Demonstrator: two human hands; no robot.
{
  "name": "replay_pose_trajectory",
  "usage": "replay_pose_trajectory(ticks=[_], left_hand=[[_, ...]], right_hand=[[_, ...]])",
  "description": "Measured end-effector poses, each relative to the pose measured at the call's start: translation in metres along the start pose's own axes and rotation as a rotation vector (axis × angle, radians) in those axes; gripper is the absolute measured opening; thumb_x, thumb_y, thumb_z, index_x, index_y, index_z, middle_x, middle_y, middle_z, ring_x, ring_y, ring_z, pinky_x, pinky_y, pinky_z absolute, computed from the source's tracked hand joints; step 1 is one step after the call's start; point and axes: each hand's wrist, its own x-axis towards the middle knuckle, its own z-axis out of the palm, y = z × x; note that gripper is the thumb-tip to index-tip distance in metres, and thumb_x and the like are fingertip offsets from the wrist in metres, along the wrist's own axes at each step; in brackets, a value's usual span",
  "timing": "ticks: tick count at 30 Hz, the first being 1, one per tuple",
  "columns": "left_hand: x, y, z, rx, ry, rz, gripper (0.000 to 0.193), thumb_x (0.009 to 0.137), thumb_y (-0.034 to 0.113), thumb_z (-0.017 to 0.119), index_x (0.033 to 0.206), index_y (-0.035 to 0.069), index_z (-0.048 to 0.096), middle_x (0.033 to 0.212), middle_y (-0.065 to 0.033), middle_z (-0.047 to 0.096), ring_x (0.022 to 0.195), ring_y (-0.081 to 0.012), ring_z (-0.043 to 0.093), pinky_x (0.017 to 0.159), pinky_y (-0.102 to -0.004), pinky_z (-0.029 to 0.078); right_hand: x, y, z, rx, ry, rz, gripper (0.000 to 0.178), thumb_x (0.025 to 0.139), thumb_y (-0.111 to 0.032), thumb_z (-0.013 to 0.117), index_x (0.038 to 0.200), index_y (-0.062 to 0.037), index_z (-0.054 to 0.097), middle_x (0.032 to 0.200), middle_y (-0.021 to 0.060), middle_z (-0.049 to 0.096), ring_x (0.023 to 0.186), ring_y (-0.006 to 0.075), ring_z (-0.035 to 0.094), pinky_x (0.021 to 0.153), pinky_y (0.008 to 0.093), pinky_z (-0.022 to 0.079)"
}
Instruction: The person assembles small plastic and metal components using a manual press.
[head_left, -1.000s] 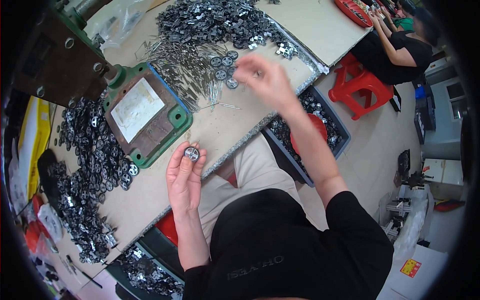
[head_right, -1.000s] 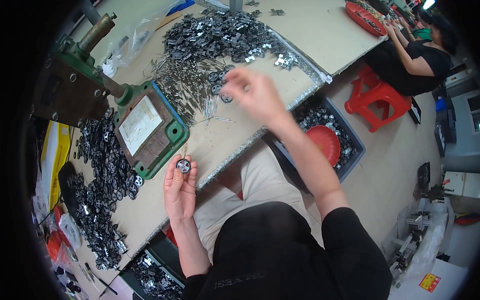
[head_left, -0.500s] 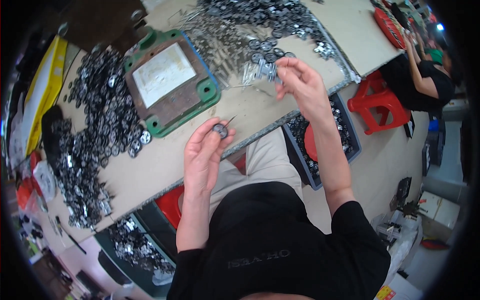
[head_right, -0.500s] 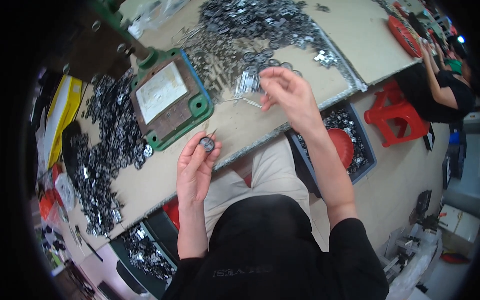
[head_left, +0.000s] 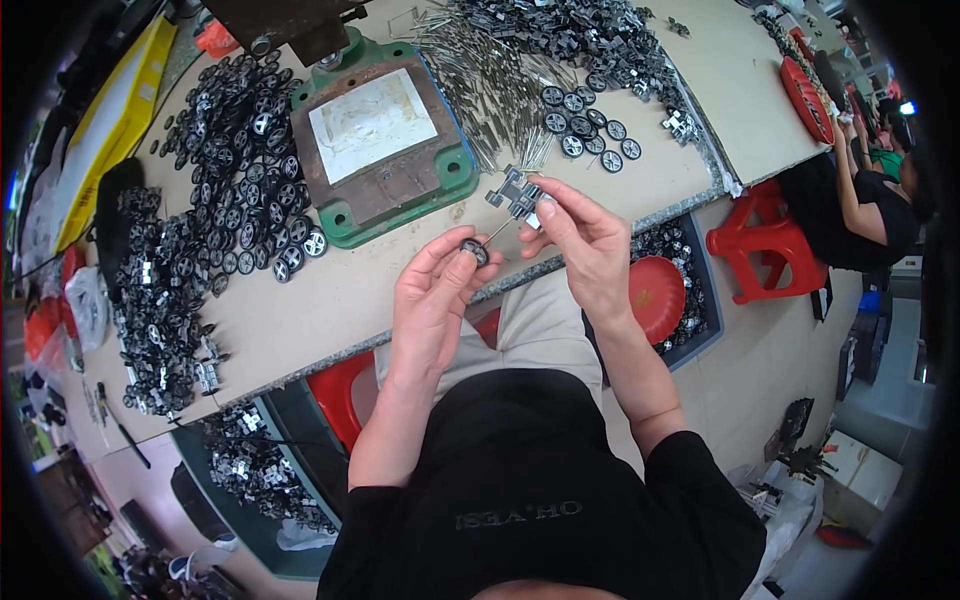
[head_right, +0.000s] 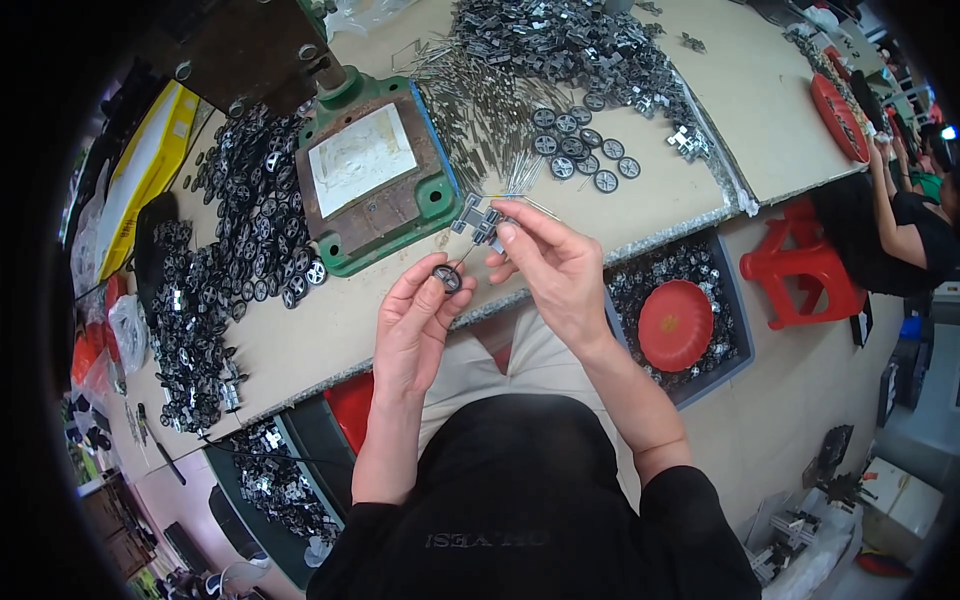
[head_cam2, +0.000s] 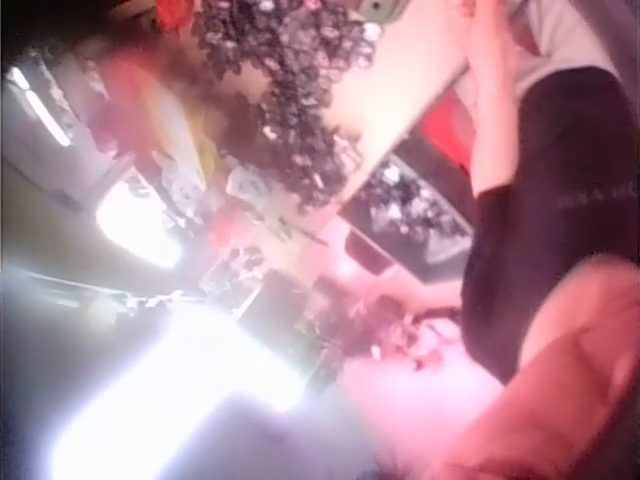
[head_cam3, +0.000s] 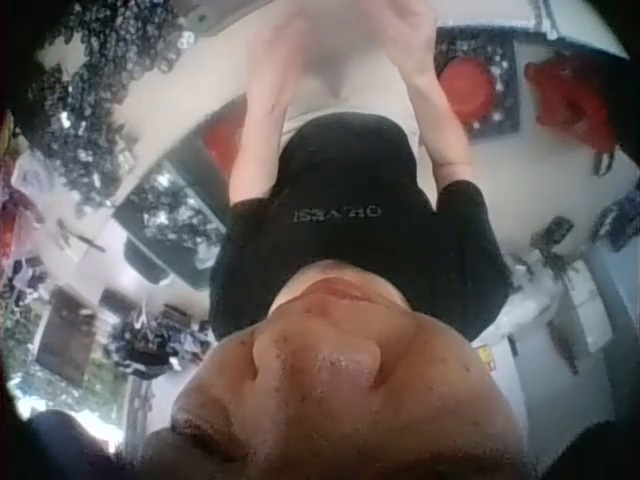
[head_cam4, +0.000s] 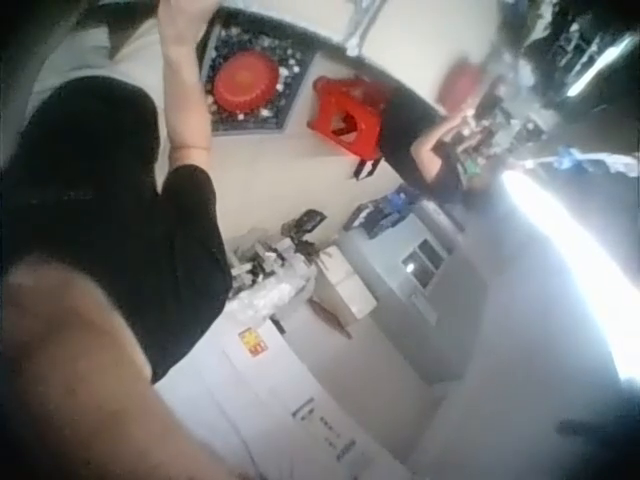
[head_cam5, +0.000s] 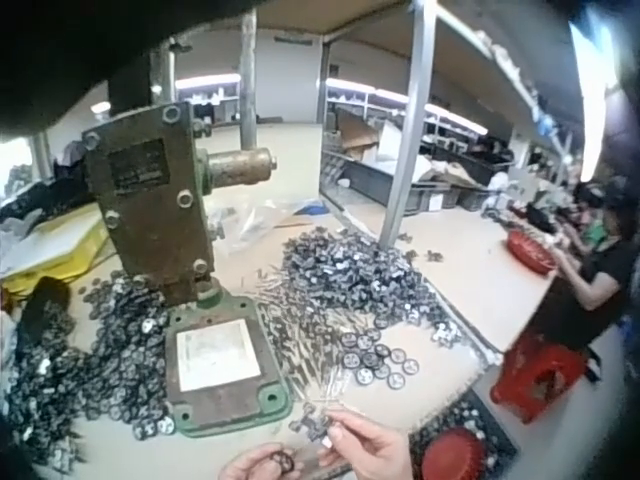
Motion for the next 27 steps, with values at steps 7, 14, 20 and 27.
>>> replay_pose_trajectory(ticks=[7,14,20,27], left_hand=[[0.0004,-0.0020,-0.0006,0.014,0.004,0.028,0.028,0.089,0.006,0.057,0.115,-0.003,0.052,0.104,-0.0124,0.062,0.093,-0.0226,0.063,0.083,-0.0309,0.051],[-0.0022,-0.0047,0.0056,0.144,0.025,0.137,0.026,0.087,0.002,0.058,0.112,-0.003,0.054,0.102,-0.0119,0.062,0.092,-0.0210,0.063,0.083,-0.0303,0.051],[-0.0022,-0.0022,0.0001,0.085,0.021,0.083,0.026,0.087,0.002,0.058,0.112,-0.003,0.055,0.102,-0.0125,0.062,0.091,-0.0215,0.064,0.081,-0.0298,0.052],[-0.0050,-0.0035,0.0019,0.155,0.044,0.124,0.028,0.087,0.003,0.058,0.114,-0.004,0.055,0.102,-0.0148,0.063,0.090,-0.0230,0.065,0.079,-0.0294,0.053]], right_hand=[[-0.0040,0.0030,0.0004,-0.138,0.038,-0.108,0.029,0.089,-0.004,0.057,0.116,0.0048,0.056,0.084,0.0085,0.063,0.069,0.0121,0.062,0.059,0.0240,0.053],[-0.0035,0.0054,-0.0060,-0.024,0.023,-0.015,0.030,0.087,-0.001,0.059,0.116,0.0042,0.057,0.088,0.0090,0.063,0.070,0.0119,0.062,0.061,0.0237,0.053],[-0.0080,0.0061,-0.0045,-0.087,0.012,-0.063,0.029,0.084,0.001,0.060,0.113,0.0048,0.058,0.087,0.0089,0.063,0.071,0.0118,0.062,0.062,0.0230,0.053],[-0.0061,0.0041,-0.0074,-0.124,-0.060,-0.132,0.029,0.084,0.004,0.059,0.113,0.0063,0.056,0.080,0.0096,0.064,0.067,0.0121,0.061,0.059,0.0238,0.052]])
